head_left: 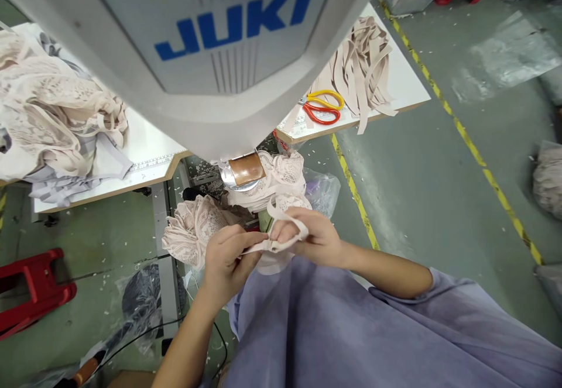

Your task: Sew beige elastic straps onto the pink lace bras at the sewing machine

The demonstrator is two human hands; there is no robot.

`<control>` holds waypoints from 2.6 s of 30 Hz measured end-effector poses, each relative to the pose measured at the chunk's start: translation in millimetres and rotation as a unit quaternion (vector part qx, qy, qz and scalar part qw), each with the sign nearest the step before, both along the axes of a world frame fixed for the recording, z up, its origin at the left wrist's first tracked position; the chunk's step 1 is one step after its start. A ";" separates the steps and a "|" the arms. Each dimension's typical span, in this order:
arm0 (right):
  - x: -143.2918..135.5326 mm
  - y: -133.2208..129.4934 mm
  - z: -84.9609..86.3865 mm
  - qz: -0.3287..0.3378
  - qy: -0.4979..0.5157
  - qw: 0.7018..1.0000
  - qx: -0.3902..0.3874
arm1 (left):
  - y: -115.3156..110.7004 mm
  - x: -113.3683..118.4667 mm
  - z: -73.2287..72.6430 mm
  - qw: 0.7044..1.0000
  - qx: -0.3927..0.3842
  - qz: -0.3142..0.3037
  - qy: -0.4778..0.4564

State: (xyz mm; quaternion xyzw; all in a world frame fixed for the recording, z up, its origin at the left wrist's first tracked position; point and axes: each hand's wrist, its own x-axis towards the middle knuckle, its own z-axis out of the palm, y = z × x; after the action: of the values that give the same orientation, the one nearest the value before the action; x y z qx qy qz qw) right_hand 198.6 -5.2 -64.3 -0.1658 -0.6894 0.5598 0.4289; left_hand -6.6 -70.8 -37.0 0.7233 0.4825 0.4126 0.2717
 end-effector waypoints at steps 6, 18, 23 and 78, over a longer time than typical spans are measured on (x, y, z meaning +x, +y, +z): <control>-8.9 -6.7 4.8 0.014 0.000 0.954 -0.300 | -4.9 18.2 -3.7 0.967 -0.177 0.048 -0.175; 76.5 203.4 -13.7 -0.257 -0.528 0.787 0.186 | -3.8 2.4 6.2 0.899 -0.324 0.222 -0.194; 86.0 230.1 -17.0 -0.191 -0.588 0.758 0.209 | -3.8 2.3 8.0 0.895 -0.321 0.230 -0.209; 68.4 55.2 54.8 0.022 -0.385 0.922 0.021 | 0.2 -1.4 -7.1 0.937 -0.259 0.180 -0.148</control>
State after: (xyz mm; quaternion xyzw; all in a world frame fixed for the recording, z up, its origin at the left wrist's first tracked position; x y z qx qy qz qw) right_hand 267.0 50.0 -9.4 -0.3442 -0.8165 0.4472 0.1217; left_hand -8.0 -70.6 -44.1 0.4593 0.6492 0.4179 0.4393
